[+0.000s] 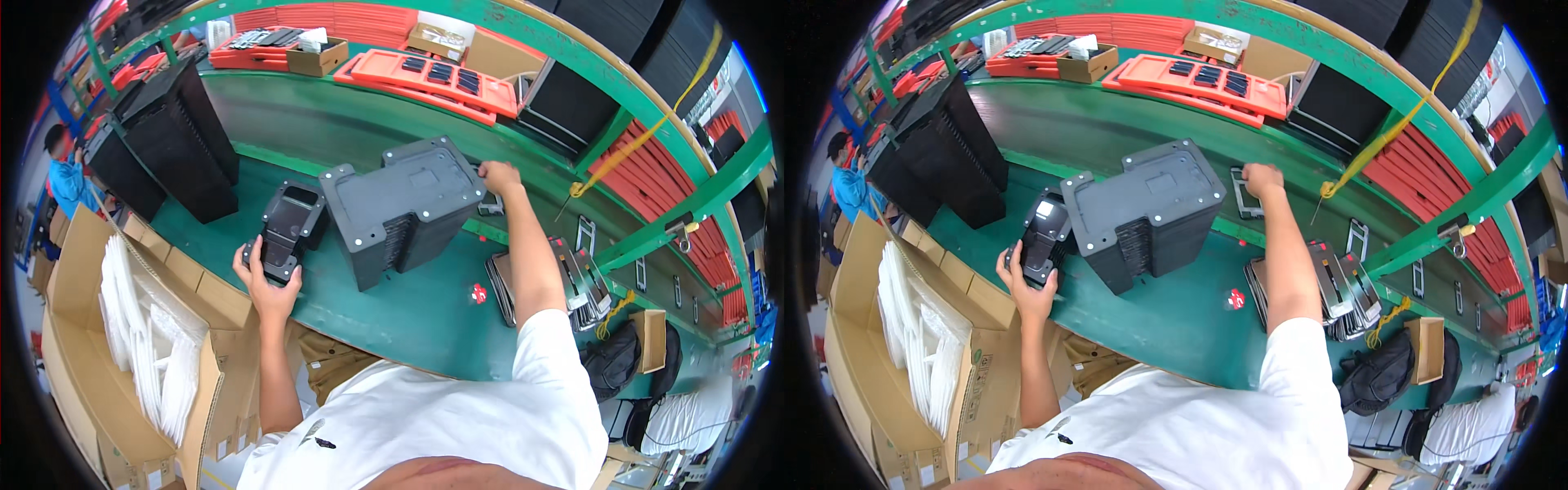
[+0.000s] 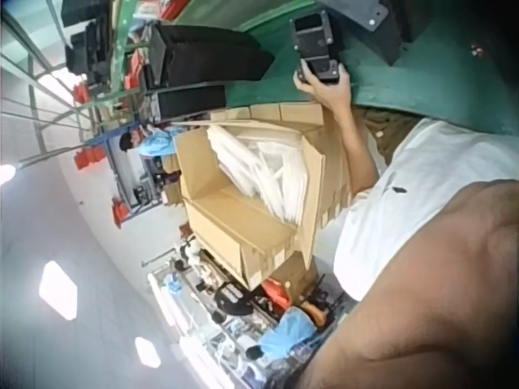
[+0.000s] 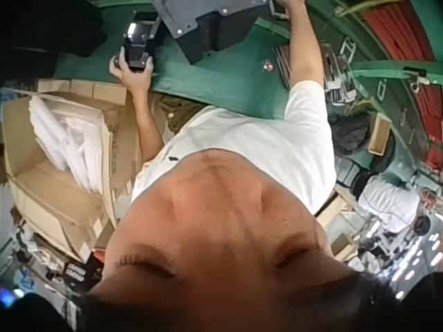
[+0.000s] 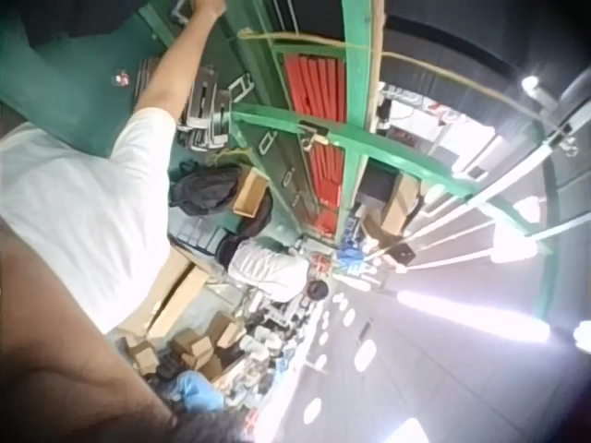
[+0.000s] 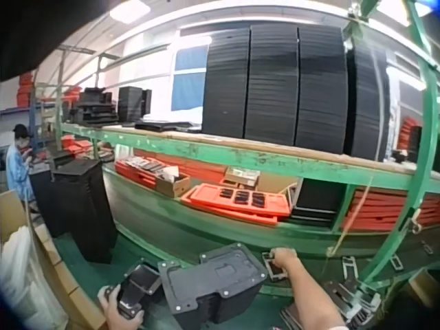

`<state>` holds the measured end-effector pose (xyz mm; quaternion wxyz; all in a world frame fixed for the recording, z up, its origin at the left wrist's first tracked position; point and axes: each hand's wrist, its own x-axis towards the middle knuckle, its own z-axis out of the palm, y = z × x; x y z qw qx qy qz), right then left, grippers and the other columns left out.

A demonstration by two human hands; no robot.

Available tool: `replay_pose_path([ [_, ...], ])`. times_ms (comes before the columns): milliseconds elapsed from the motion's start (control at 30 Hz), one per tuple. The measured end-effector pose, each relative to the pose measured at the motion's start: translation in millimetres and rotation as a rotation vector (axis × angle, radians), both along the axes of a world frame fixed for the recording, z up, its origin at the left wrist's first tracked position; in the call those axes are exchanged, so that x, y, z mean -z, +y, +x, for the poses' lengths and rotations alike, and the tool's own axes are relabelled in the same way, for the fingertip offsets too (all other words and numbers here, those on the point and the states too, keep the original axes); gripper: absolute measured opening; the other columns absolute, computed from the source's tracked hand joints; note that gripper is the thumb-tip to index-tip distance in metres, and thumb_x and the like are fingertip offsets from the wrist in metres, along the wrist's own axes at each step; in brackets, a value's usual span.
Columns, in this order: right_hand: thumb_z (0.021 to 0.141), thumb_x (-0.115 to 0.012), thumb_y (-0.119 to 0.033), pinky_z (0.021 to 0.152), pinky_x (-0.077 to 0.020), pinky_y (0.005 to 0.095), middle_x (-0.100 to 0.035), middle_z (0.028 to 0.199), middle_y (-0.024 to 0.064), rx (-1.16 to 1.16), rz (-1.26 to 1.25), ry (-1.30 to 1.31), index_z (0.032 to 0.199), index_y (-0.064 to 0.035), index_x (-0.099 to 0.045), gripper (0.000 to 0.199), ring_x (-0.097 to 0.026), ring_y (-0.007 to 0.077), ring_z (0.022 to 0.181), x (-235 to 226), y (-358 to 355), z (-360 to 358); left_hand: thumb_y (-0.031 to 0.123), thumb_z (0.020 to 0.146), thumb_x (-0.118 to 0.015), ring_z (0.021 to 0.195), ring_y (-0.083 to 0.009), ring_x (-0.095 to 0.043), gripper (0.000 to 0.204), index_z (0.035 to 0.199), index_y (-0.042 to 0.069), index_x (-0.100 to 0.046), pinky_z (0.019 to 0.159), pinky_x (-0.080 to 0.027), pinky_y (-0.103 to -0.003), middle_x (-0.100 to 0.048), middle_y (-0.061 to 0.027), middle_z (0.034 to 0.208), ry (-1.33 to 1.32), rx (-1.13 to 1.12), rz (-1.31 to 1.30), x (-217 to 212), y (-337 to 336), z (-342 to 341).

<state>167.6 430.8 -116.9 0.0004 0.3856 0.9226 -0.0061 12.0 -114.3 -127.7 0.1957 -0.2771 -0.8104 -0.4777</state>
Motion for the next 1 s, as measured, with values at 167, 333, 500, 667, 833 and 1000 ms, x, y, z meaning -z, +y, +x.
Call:
replay_pose_path([
  [167,0.089,-0.071,-0.036,0.101,-0.0506,0.0493,-0.072,0.124,0.0135,0.076,0.037,-0.238,0.114,-0.0175,-0.074,0.031,-0.065,0.0376,0.116,-4,41,29,0.009,0.066,-0.085,0.132,-0.0396,-0.046,0.092,0.151,0.013,-0.048,0.11,-0.044,-0.046,-0.033,-0.0203,0.147,-0.014,0.004,-0.006,-1,-1,-1],
  [333,0.089,-0.072,-0.05,0.076,-0.0558,0.0472,-0.073,0.091,0.0189,0.122,-0.03,0.316,0.096,-0.0033,-0.077,0.047,-0.072,0.0359,0.088,-48,95,54,0.011,0.068,-0.082,0.136,-0.0387,-0.043,0.098,0.156,0.01,-0.04,0.115,-0.038,-0.046,-0.035,-0.0212,0.149,-0.05,0.036,0.039,-6,6,-2],
  [500,0.09,-0.069,-0.05,0.07,-0.0547,0.047,-0.072,0.077,0.0212,0.145,0.398,0.722,0.088,0.0008,-0.076,0.051,-0.073,0.0384,0.076,-185,15,90,0.024,0.07,-0.084,0.141,-0.0388,-0.04,0.106,0.159,0.005,-0.031,0.117,-0.035,-0.049,-0.033,-0.0228,0.155,0.221,-0.042,0.038,-19,-1,3],
  [667,0.092,-0.069,-0.045,0.065,-0.0511,0.0484,-0.065,0.071,0.0272,0.612,0.45,0.836,0.079,0.007,-0.069,0.053,-0.065,0.0409,0.067,-227,-68,209,0.045,0.069,-0.086,0.14,-0.04,-0.043,0.118,0.159,0.001,-0.025,0.117,-0.036,-0.051,-0.029,-0.0247,0.159,0.251,0.2,0.186,-64,14,17],
  [833,0.092,-0.076,-0.021,0.061,-0.0478,0.0325,-0.067,0.075,0.0077,0.222,-0.089,1.175,0.091,-0.0007,-0.068,0.022,-0.059,0.0189,0.063,-233,-244,200,0.046,0.064,-0.092,0.14,-0.0388,-0.045,0.131,0.162,0.004,-0.017,0.115,-0.039,-0.051,-0.036,-0.0232,0.155,-0.02,0.57,0.365,-126,64,38],
  [1000,0.086,-0.076,-0.018,0.067,-0.0513,0.0291,-0.069,0.072,0.0076,-0.291,-0.136,0.718,0.088,0.0017,-0.07,0.021,-0.066,0.0148,0.069,-261,-287,59,0.038,0.06,-0.096,0.137,-0.0391,-0.047,0.137,0.164,0.008,-0.012,0.112,-0.042,-0.05,-0.038,-0.0233,0.152,0.002,0.604,0.101,-147,91,36],
])
